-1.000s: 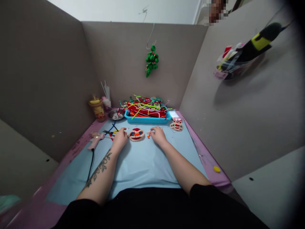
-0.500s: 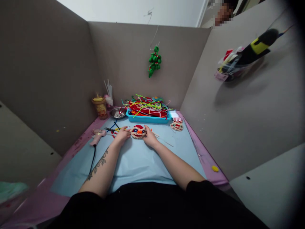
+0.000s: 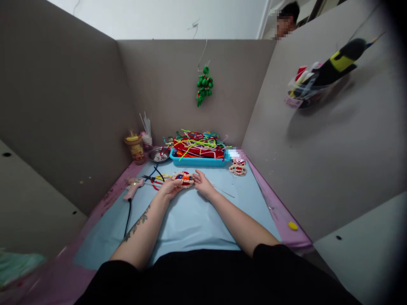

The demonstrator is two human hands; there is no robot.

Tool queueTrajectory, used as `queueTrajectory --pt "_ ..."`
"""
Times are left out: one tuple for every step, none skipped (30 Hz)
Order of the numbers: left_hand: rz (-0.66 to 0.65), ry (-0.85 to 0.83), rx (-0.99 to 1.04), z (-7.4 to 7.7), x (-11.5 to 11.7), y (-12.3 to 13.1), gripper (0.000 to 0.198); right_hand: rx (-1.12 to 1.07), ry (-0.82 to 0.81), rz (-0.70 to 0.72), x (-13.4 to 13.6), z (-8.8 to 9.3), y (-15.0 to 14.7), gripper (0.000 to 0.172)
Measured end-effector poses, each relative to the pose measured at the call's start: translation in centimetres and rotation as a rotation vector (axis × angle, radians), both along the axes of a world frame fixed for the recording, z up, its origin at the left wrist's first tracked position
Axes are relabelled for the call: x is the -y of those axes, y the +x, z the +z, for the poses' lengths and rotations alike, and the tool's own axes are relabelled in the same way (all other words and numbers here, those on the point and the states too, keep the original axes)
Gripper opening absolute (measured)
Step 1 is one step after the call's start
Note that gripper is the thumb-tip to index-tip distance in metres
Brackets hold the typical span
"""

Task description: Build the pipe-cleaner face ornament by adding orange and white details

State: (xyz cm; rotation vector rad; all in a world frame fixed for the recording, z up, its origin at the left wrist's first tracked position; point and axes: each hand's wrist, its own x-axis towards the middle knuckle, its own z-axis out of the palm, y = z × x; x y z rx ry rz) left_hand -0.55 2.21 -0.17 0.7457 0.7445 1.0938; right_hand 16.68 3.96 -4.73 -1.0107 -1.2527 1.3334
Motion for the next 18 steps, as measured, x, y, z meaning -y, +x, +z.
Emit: queueTrajectory --pt "-0.005 0.012 0.012 0.0 0.1 0.1 0.046 -0.026 -0.004 0.002 0.1 0.1 0.0 0.085" --pt "-0.009 0.023 0.03 0.0 0.2 0.2 0.048 -0.061 -0.003 -0.004 0.2 0.2 0.1 0.084" --pt "-0.009 0.029 0.049 0.2 0.3 0.2 0.051 -0.1 0.001 -0.018 0.3 0.5 0.1 0.083" --pt "-0.007 0.031 0.065 0.4 0.4 0.1 0.052 -0.139 0.003 -0.038 0.5 0.7 0.1 0.082" --pt "0.005 0.034 0.078 0.7 0.5 0.1 0.053 -0.174 0.001 -0.061 0.8 1.1 0.0 0.081" --pt "0.022 0.038 0.086 1.1 0.6 0.0 0.053 -0.201 -0.01 -0.079 1.1 1.4 -0.1 0.08" --pt "0.042 0.052 0.094 1.5 0.8 -0.1 0.053 -0.223 -0.03 -0.086 1.4 1.8 -0.2 0.08" --pt "0.064 0.077 0.106 1.9 1.0 -0.1 0.053 -0.243 -0.06 -0.077 1.8 2.2 -0.5 0.079" --pt "0.084 0.105 0.122 2.2 1.2 -0.2 0.051 -0.266 -0.095 -0.053 2.3 2.6 -0.8 0.078" --pt "0.102 0.133 0.148 2.5 1.4 -0.2 0.047 -0.295 -0.125 -0.017 2.8 2.9 -1.1 0.078" --pt "0.115 0.152 0.18 2.8 1.7 -0.1 0.042 -0.327 -0.146 0.024 3.2 3.3 -1.4 0.077" --pt "0.123 0.163 0.217 3.1 1.8 -0.1 0.038 -0.355 -0.154 0.064 3.7 3.7 -1.6 0.076" --pt "0.124 0.167 0.254 3.2 2.0 0.0 0.041 -0.382 -0.149 0.093 4.0 4.0 -1.9 0.074" --pt "0.119 0.167 0.289 3.4 2.1 0.1 0.047 -0.406 -0.137 0.106 4.4 4.4 -2.0 0.072" --pt "0.107 0.165 0.319 3.5 2.2 0.1 0.053 -0.429 -0.123 0.106 4.7 4.7 -2.1 0.069" --pt "0.094 0.163 0.345 3.6 2.3 0.2 0.057 -0.451 -0.11 0.095 4.9 5.0 -2.1 0.067" --pt "0.082 0.158 0.369 3.6 2.3 0.2 0.058 -0.475 -0.101 0.08 5.1 5.3 -2.0 0.065" --pt "0.07 0.15 0.391 3.6 2.3 0.3 0.057 -0.499 -0.097 0.066 5.2 5.5 -1.9 0.064"
